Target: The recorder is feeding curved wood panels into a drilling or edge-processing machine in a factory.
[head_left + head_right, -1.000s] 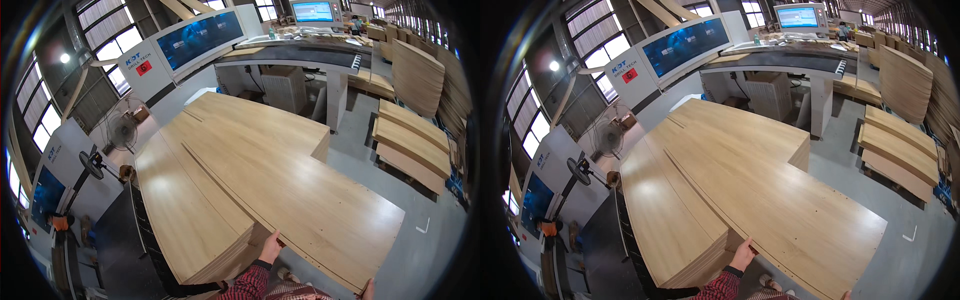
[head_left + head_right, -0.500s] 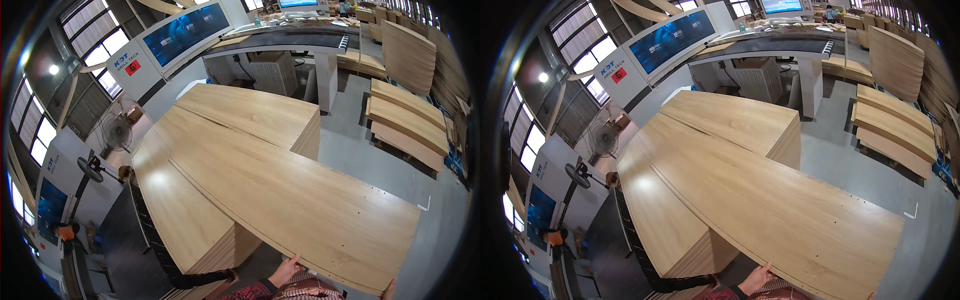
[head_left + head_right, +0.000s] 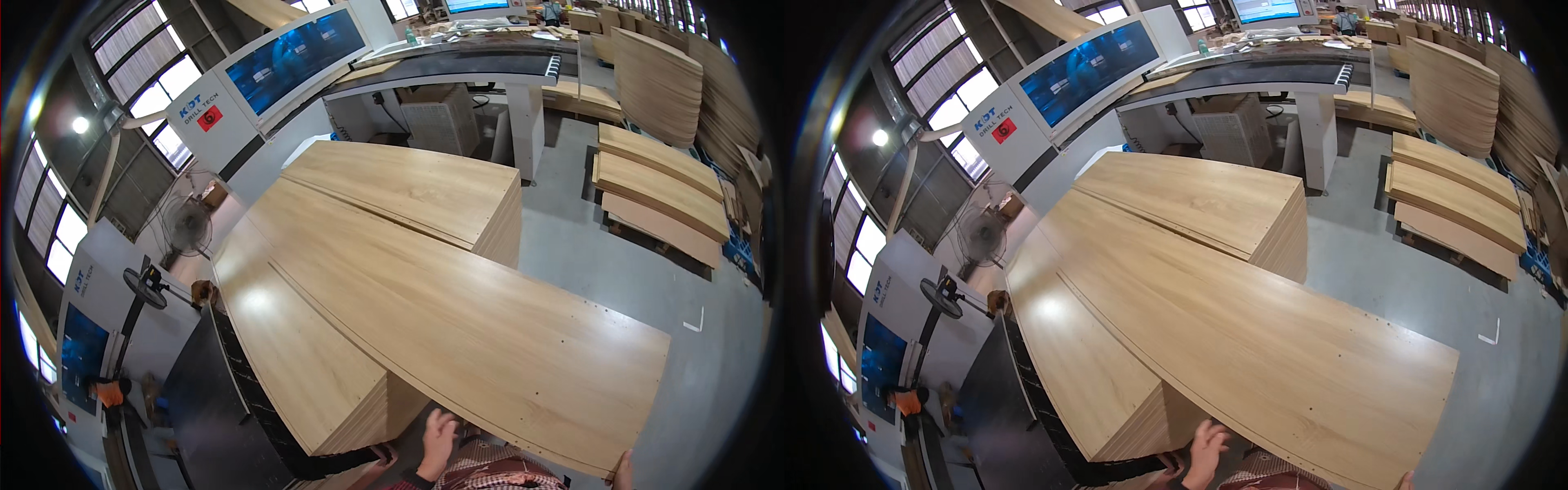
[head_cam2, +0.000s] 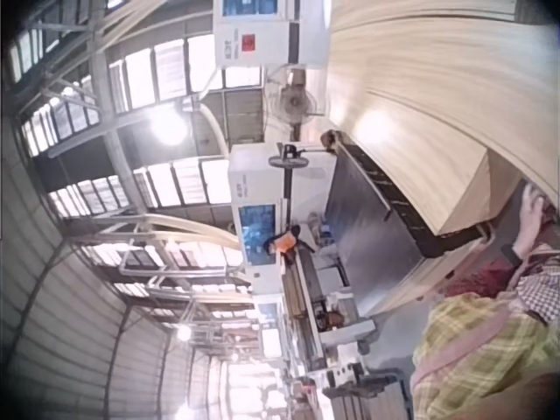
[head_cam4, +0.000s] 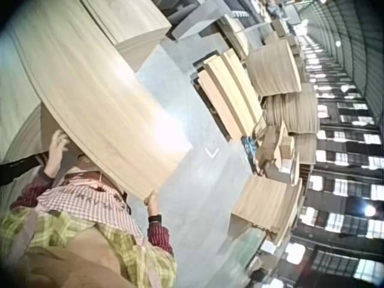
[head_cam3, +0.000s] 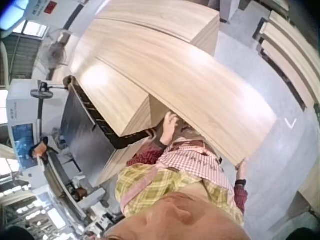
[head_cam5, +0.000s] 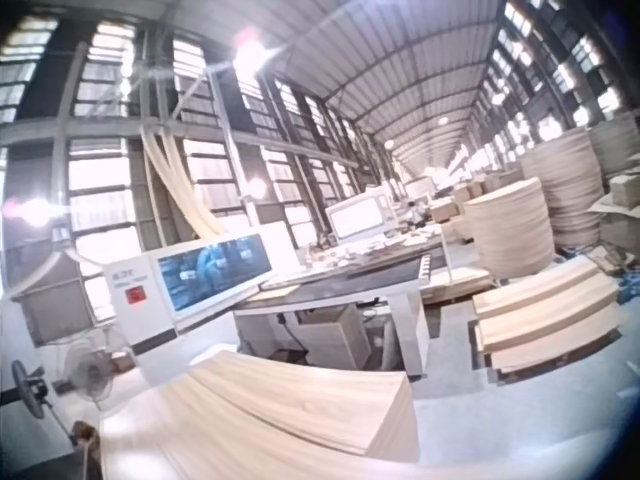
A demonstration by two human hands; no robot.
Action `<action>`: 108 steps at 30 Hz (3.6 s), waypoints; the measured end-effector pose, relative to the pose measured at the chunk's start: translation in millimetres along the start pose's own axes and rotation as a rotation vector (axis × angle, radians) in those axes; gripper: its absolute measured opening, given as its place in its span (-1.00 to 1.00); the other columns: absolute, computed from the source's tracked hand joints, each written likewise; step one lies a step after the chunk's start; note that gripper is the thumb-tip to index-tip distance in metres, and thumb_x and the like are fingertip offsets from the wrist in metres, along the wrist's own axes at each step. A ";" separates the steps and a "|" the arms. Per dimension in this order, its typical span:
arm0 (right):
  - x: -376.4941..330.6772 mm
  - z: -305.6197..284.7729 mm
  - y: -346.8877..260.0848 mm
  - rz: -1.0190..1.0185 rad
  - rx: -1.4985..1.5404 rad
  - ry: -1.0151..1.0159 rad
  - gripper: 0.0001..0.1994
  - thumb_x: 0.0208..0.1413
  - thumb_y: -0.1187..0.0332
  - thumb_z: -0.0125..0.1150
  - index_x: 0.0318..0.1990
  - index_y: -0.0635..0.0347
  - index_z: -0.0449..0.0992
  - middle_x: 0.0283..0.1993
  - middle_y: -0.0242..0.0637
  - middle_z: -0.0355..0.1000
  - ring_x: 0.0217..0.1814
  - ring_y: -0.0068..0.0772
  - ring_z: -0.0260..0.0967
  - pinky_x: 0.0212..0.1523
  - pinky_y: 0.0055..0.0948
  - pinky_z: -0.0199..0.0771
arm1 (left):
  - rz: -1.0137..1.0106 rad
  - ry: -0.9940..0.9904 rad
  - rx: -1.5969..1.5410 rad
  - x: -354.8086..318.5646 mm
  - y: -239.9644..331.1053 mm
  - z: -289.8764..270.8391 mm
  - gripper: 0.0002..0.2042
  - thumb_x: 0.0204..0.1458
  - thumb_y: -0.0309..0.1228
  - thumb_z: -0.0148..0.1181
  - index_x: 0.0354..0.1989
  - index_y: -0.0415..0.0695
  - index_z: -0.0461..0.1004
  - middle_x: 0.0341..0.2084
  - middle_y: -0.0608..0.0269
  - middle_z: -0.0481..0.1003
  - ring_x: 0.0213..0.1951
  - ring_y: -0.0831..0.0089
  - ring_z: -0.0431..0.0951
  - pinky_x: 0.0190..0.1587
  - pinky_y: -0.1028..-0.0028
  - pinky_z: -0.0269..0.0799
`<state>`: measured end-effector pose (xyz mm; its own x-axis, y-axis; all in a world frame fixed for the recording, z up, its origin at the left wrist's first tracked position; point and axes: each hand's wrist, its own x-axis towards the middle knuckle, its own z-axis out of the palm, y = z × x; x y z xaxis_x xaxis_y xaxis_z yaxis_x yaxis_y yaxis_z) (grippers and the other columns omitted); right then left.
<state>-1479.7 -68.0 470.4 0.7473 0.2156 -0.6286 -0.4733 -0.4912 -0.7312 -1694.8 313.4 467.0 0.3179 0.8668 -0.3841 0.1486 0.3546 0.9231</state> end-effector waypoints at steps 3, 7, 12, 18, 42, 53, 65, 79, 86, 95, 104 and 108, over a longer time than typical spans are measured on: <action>-5.7 30.7 -27.3 0.007 0.037 -0.140 -0.53 0.17 -0.13 -0.37 -0.60 -0.03 0.15 -0.76 -0.52 0.02 -0.73 -0.63 -0.07 -0.69 -0.62 -0.02 | 0.388 0.135 0.481 24.6 22.2 -30.8 -0.45 -0.07 -0.43 0.08 0.12 -0.33 0.09 0.04 -0.14 0.21 0.10 0.08 0.20 0.10 0.22 0.12; 7.1 66.4 -21.3 0.074 0.058 -0.421 -0.59 0.18 0.02 -0.23 -0.39 0.21 0.32 -0.58 -0.24 0.33 -0.61 -0.42 0.28 -0.61 -0.49 0.27 | 0.463 0.173 0.949 75.3 46.2 -59.9 -0.41 -0.05 -0.31 0.04 0.12 -0.40 0.06 0.13 -0.24 0.05 0.23 -0.07 -0.10 0.22 0.11 -0.22; 29.6 125.2 -41.5 -0.005 -0.160 -0.665 -0.40 0.17 -0.07 -0.32 -0.39 0.37 0.43 -0.61 -0.16 0.42 -0.64 -0.38 0.39 -0.61 -0.50 0.38 | 0.353 0.191 1.001 141.1 53.0 -87.0 -0.37 -0.06 -0.30 0.03 0.14 -0.42 0.01 0.15 -0.28 0.01 0.23 -0.08 -0.11 0.23 0.11 -0.26; 42.6 200.8 -85.8 -0.012 -0.420 -0.836 -0.43 0.17 -0.02 -0.27 -0.43 0.36 0.48 -0.59 -0.27 0.44 -0.59 -0.45 0.42 -0.53 -0.49 0.42 | 0.259 0.094 0.982 198.2 76.4 -114.7 -0.36 -0.08 -0.31 -0.01 0.13 -0.46 -0.01 0.13 -0.31 0.05 0.21 -0.11 -0.06 0.23 0.19 -0.21; 79.3 479.3 -204.0 -0.133 -0.635 -1.168 -0.39 0.10 -0.18 -0.25 -0.47 0.27 0.43 -0.56 -0.32 0.40 -0.56 -0.50 0.38 -0.53 -0.52 0.41 | 0.151 0.057 0.564 258.3 113.9 -164.3 -0.34 0.01 -0.29 -0.05 0.22 -0.34 -0.14 0.24 -0.20 -0.26 0.30 0.09 -0.32 0.27 0.34 -0.37; 90.2 544.3 -235.4 -0.203 -0.765 -1.182 -0.34 0.07 -0.25 -0.31 -0.49 0.27 0.40 -0.59 -0.30 0.36 -0.65 -0.45 0.35 -0.63 -0.49 0.36 | 0.151 0.101 0.466 307.6 124.9 -173.2 -0.39 0.01 -0.33 -0.05 0.21 -0.33 -0.09 0.24 -0.22 -0.32 0.30 0.10 -0.32 0.26 0.36 -0.29; 93.5 551.2 -218.7 -0.116 -0.602 -1.327 -0.37 0.11 -0.17 -0.26 -0.63 0.29 0.30 -0.75 -0.27 0.21 -0.77 -0.41 0.20 -0.76 -0.47 0.24 | 0.023 0.238 0.529 313.2 124.4 -161.3 -0.39 0.00 -0.39 -0.04 0.23 -0.28 -0.09 0.24 -0.20 -0.46 0.30 0.09 -0.31 0.24 0.37 -0.20; 209.3 381.2 -230.3 -0.332 -0.312 -1.013 -0.73 0.07 0.18 0.04 -0.45 0.23 0.39 -0.67 -0.40 0.28 -0.70 -0.60 0.20 -0.66 -0.50 0.22 | 0.150 0.296 0.484 258.1 183.7 -42.2 -0.61 -0.04 -0.53 -0.06 0.03 -0.28 0.25 -0.16 0.15 0.37 -0.10 0.42 0.35 -0.02 0.54 0.21; 362.1 165.0 -213.4 -0.147 -0.026 -0.352 -0.82 -0.03 0.44 0.02 -0.24 0.26 0.35 -0.55 -0.33 0.32 -0.56 -0.58 0.27 -0.63 -0.58 0.27 | 0.113 -0.447 0.186 270.4 168.7 210.6 -0.62 0.11 -0.28 -0.04 0.04 -0.26 0.27 -0.05 0.16 0.37 0.00 0.45 0.34 0.01 0.54 0.21; 393.6 140.6 -416.1 -0.735 -0.219 -0.247 -0.63 0.05 0.32 -0.03 0.02 0.26 0.27 0.04 -0.06 0.24 0.10 -0.07 0.15 0.10 -0.33 0.12 | -0.622 -0.911 -0.283 299.9 147.7 502.1 -0.46 0.15 -0.07 -0.25 0.20 -0.18 0.00 0.08 0.06 0.20 0.12 0.27 0.22 0.13 0.30 0.16; 585.4 45.8 -326.3 -0.449 -0.418 0.039 -0.61 0.05 0.10 -0.11 -0.15 0.21 0.43 -0.18 -0.03 0.40 -0.14 0.00 0.34 -0.14 -0.19 0.32 | -0.458 -1.194 -0.099 378.9 244.3 615.8 -0.57 0.13 -0.32 -0.18 0.10 -0.35 0.07 0.05 -0.15 0.22 0.09 0.09 0.26 0.09 0.27 0.22; 646.6 -23.0 -143.0 -0.021 -0.686 0.022 -0.79 -0.15 0.20 0.04 -0.51 0.11 0.49 -0.47 -0.17 0.46 -0.44 -0.12 0.41 -0.35 -0.13 0.39 | -0.364 -1.104 -0.129 436.6 276.6 658.3 -0.60 0.13 -0.35 -0.19 0.05 -0.39 0.11 -0.04 -0.22 0.29 0.01 0.05 0.35 0.03 0.28 0.29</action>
<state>-918.1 122.2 174.6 0.7656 0.2172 -0.6055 -0.0620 -0.9120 -0.4055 -898.4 559.2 544.1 0.9267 -0.0458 -0.3730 0.3223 0.6075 0.7260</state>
